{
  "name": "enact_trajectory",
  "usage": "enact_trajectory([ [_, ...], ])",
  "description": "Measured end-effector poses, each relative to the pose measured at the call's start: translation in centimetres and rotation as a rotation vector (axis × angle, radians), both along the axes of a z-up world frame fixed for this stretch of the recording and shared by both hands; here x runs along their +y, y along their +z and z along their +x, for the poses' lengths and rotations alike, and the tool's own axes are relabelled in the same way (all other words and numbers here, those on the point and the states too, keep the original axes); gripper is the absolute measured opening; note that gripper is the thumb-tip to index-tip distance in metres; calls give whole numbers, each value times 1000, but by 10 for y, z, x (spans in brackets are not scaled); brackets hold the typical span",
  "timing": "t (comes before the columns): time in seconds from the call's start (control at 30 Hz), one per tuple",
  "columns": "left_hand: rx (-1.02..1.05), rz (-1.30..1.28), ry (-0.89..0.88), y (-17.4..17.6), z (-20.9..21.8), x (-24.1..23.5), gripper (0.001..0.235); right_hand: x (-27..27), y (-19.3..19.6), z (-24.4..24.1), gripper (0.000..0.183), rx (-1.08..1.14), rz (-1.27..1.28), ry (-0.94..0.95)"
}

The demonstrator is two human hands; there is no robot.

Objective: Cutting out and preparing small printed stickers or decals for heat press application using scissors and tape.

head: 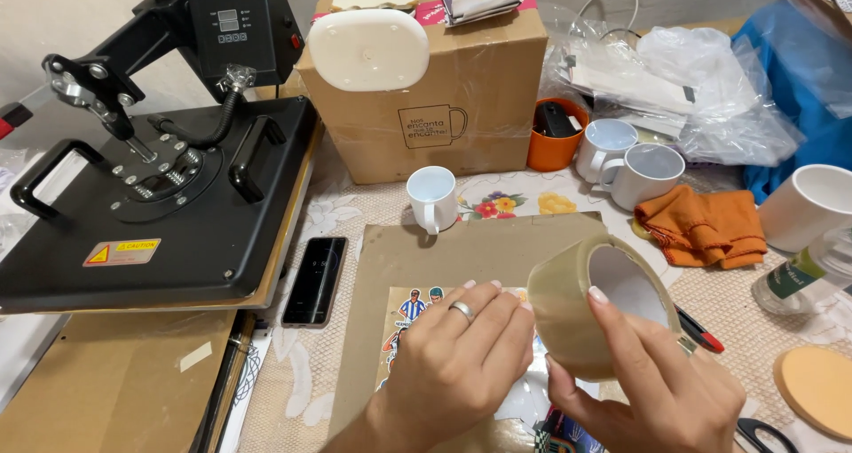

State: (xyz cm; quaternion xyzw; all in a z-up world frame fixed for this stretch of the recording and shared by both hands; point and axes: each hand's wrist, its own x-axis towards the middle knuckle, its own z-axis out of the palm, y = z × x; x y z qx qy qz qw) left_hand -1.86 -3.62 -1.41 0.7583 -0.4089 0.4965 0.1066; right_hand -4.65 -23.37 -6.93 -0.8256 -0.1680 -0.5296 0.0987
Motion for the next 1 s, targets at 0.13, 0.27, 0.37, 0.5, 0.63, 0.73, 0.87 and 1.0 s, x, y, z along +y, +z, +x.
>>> enact_trajectory([
  [0.13,32,40,17,-4,1,1,27,0,11,-3,51,39,-12,-1],
  [0.27,540,-210,-234,-4,4,5,9,-8,14,-3,75,276,174,173],
  [0.37,1052,-380,-352,-2,13,11,8,-17,23,2,91,530,362,255],
  [0.5,1191,-458,-432,3,25,21,14,-31,29,15,90,1006,750,487],
  [0.63,900,-199,-687,1,29,30,31,-34,28,24,94,1190,879,662],
  [0.73,839,-53,-812,-5,28,28,34,-33,25,31,85,1298,953,909],
  [0.87,811,-17,-865,-8,28,22,27,-33,21,37,85,1293,896,1193],
  [1.0,835,-45,-860,-7,27,21,18,-34,19,39,85,1321,893,1248],
])
